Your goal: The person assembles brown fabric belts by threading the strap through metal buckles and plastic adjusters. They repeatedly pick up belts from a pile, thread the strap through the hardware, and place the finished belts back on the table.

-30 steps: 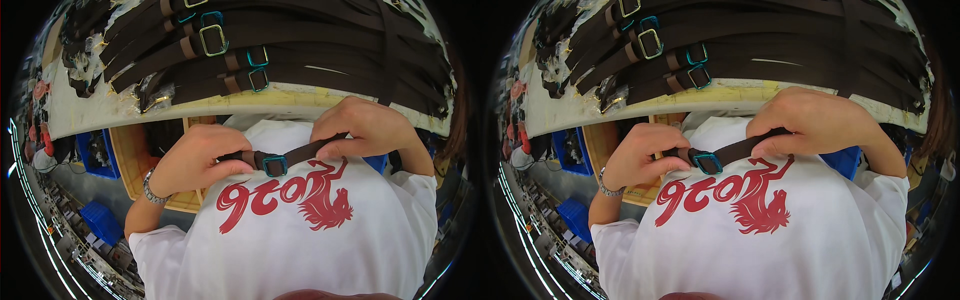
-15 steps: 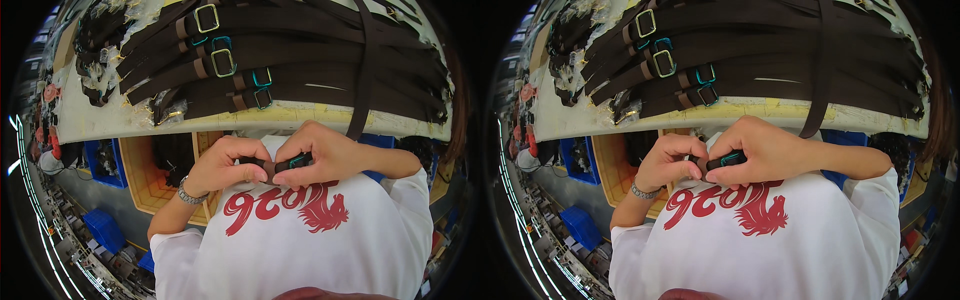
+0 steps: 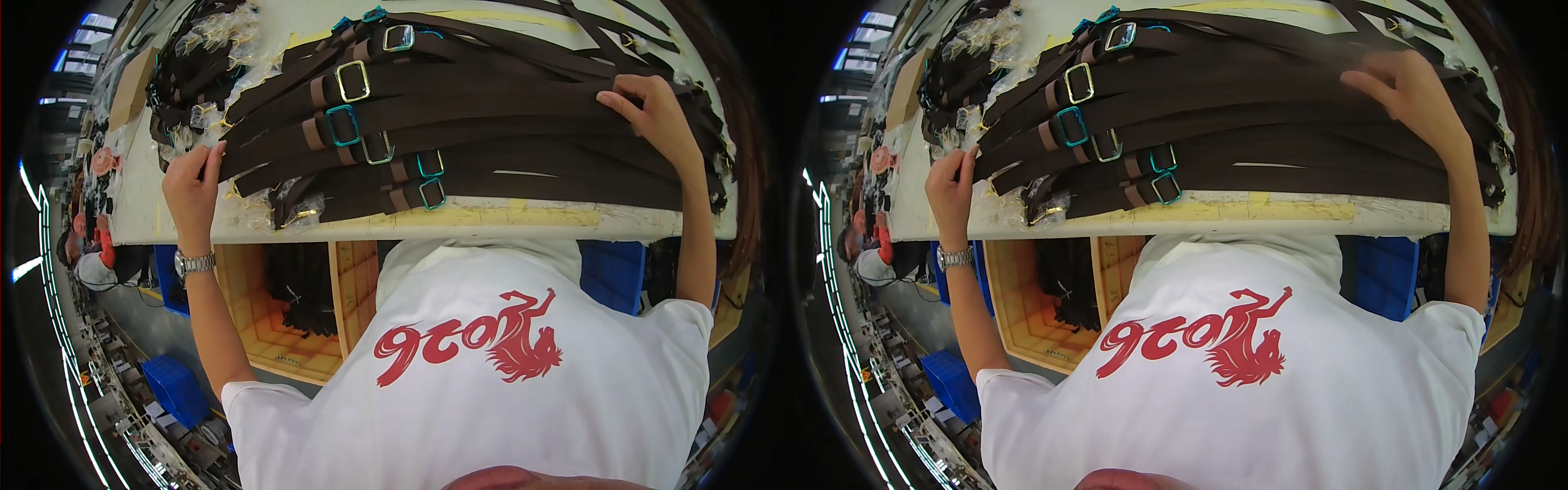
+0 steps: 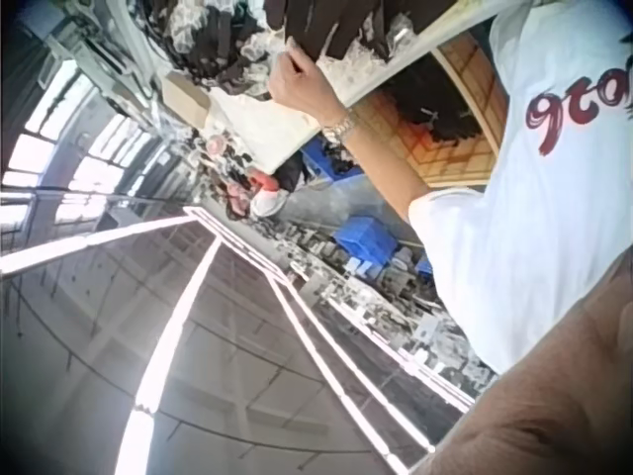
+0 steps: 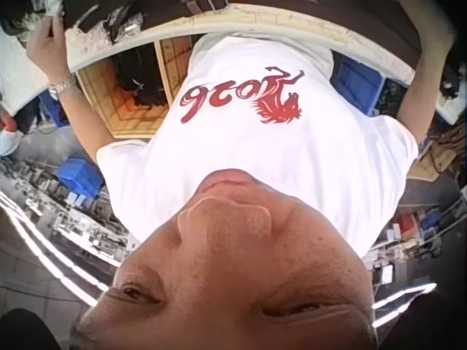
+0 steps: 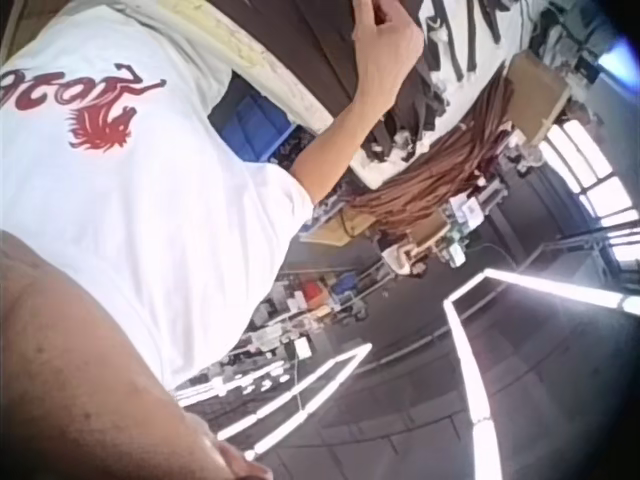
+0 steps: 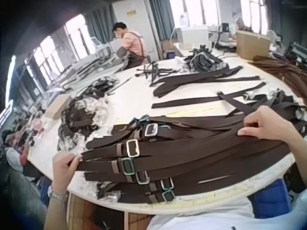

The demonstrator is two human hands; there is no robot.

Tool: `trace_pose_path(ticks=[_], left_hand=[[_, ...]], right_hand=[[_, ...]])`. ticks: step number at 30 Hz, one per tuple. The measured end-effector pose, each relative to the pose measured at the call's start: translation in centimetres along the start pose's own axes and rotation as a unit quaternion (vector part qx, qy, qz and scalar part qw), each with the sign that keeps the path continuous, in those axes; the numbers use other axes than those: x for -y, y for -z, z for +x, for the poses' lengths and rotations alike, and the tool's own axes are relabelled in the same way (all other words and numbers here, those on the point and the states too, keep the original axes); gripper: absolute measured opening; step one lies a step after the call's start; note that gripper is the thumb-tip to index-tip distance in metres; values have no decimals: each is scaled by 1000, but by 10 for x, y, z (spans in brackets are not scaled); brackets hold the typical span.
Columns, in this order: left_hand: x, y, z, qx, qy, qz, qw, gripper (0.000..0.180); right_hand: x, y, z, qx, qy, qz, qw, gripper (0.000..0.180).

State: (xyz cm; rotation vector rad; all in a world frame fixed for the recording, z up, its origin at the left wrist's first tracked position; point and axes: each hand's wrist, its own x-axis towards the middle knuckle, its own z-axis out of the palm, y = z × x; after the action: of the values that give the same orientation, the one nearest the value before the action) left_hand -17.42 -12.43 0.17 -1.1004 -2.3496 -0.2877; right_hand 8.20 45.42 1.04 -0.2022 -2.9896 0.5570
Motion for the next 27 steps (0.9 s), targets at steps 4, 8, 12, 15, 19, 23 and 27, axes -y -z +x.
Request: trace_pose_path(ticks=[4, 8, 12, 15, 19, 23, 27], left_hand=[[35, -62, -21, -10, -4, 73, 997, 41], [32, -79, -30, -48, 44, 35, 997, 36], [26, -79, -30, -67, 49, 24, 996, 35], [26, -78, -28, -60, 51, 33, 996, 34], [22, -70, -32, -51, 67, 35, 996, 33], [20, -63, -28, -28, 61, 36, 997, 30], [10, -49, -20, -51, 64, 0, 997, 17]], right_hand=[[-104, 45, -8, -147, 57, -148, 976, 34], [-184, 97, -36, -215, -4, -173, 961, 33], [-236, 101, -48, -192, -93, -222, 951, 36], [-273, 61, -51, -137, -138, -283, 939, 35], [-230, 34, 11, -255, -84, -283, 921, 20], [-116, -17, 141, -220, 120, -127, 960, 23], [-22, -82, 248, -138, 204, -43, 968, 37]])
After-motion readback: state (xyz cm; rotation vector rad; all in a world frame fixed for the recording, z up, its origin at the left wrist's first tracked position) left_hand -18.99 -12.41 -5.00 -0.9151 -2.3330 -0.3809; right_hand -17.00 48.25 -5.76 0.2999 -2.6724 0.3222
